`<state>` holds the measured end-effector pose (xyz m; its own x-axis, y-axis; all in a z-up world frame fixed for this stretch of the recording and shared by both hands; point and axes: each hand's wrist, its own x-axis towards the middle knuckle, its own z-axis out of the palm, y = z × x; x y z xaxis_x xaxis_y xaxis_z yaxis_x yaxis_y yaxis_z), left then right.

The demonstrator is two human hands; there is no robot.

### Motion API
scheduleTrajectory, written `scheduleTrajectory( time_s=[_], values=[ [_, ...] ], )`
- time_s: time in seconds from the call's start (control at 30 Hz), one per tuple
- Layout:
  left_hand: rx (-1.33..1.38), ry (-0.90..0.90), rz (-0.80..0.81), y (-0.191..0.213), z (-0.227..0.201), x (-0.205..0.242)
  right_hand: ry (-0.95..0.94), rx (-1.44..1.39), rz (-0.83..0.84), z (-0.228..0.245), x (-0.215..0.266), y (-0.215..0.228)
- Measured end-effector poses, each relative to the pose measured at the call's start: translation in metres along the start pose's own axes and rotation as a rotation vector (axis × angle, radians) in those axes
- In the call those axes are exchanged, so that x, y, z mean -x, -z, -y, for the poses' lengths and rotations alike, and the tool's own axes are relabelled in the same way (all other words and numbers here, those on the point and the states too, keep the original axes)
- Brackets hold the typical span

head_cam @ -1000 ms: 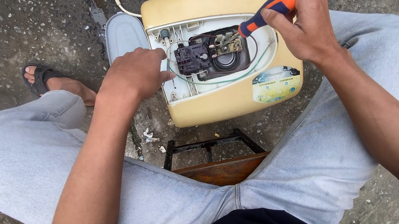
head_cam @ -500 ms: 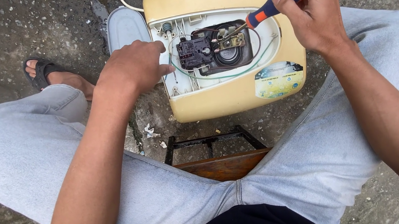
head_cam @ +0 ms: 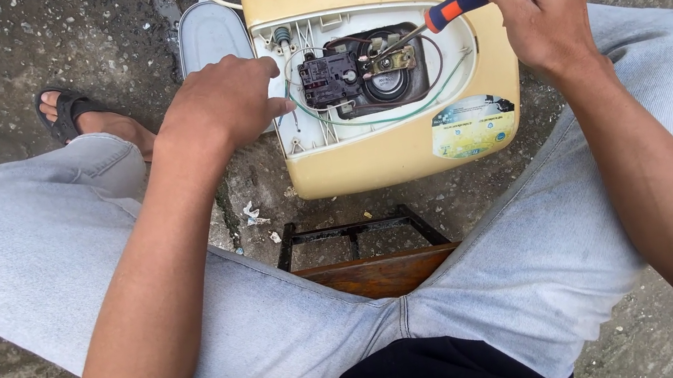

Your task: The person is using a screwdriver to remove internal screws and components from a small appliance, likely a water heater.

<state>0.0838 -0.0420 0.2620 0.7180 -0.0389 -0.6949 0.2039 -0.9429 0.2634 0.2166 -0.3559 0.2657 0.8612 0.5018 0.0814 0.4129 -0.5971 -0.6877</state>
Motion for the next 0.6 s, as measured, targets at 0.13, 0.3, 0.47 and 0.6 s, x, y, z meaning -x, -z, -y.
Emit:
scheduleTrajectory(
  time_s=[0.13, 0.3, 0.47, 0.6],
  values=[
    [0.006, 0.001, 0.003, -0.003, -0.001, -0.003, 0.031, -0.01, 0.001, -0.005, 0.0, 0.0],
    [-0.035, -0.019, -0.005, -0.007, 0.001, -0.007, 0.304, 0.095, 0.057, 0.003, 0.004, 0.001],
    [-0.027, -0.013, 0.021, 0.007, -0.013, 0.004, 0.409, 0.273, 0.217, 0.035, 0.007, 0.002],
    [-0.005, -0.062, -0.013, -0.001, -0.015, -0.003, 0.339, 0.555, 0.38, 0.066, -0.003, 0.001]
  ],
)
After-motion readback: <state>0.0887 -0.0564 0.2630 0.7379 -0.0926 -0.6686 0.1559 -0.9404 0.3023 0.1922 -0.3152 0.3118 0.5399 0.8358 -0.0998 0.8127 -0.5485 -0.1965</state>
